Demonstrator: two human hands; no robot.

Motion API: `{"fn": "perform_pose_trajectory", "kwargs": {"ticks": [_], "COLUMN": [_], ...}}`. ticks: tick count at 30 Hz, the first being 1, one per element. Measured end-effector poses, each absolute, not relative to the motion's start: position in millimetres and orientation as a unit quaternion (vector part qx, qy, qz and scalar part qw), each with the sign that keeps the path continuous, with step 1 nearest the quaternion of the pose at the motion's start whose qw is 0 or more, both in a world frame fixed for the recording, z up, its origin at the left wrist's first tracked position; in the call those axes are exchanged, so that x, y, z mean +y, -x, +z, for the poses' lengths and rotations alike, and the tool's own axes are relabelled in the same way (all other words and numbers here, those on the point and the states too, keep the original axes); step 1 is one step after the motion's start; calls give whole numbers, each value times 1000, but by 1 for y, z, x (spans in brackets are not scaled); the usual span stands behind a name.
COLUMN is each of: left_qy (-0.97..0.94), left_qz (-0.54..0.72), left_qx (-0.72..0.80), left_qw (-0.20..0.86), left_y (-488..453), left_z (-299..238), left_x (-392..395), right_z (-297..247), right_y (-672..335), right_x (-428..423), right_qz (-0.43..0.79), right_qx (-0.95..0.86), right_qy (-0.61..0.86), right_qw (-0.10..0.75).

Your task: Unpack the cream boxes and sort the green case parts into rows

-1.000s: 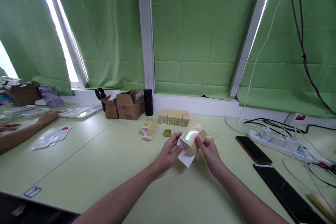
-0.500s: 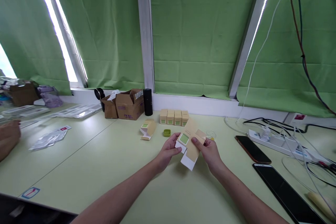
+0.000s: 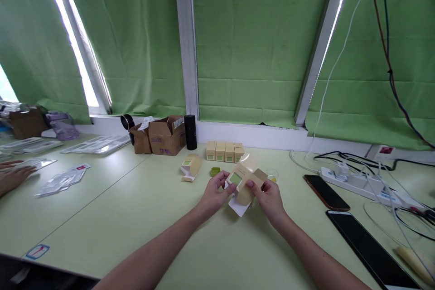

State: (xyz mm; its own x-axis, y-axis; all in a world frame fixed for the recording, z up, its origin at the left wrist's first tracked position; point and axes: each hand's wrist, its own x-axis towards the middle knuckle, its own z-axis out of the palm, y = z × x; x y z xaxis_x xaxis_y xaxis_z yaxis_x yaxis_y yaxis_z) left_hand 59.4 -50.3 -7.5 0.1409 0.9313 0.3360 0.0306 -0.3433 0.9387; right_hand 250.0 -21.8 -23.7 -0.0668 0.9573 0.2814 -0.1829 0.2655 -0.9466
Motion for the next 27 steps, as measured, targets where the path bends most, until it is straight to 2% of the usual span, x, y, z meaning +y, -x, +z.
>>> {"fn": "perform_pose_trajectory", "kwargs": {"ticks": [9,14,17,20,23,27], "left_qy": [-644,-690,-733,-749,-750,-732], "left_qz": [611,646,617,584,568,566], "left_qx": [387,324,264,240,277,370], "left_qw": [249,41,-111,-201,-196,-89], "left_y": [-50,-45,-43,-41,-38,-34], "left_z": [-6,0,0,-1,-3,-6], "left_x": [-47,-49,-50,-51,-52,-52], "right_z": [-20,-31,-39,-45,-50,-59], "right_y": [-257,-267,-270,-271,-272,-273], "right_x": [-24,-11,-2,5,10,18], "right_qz": [398,364,357,372,382,388], "right_qx": [-605,-593,-581,-564,-552,-550], "right_qy": [326,348,381,407,422,427], "right_qw": [608,629,625,615,609,604]}}
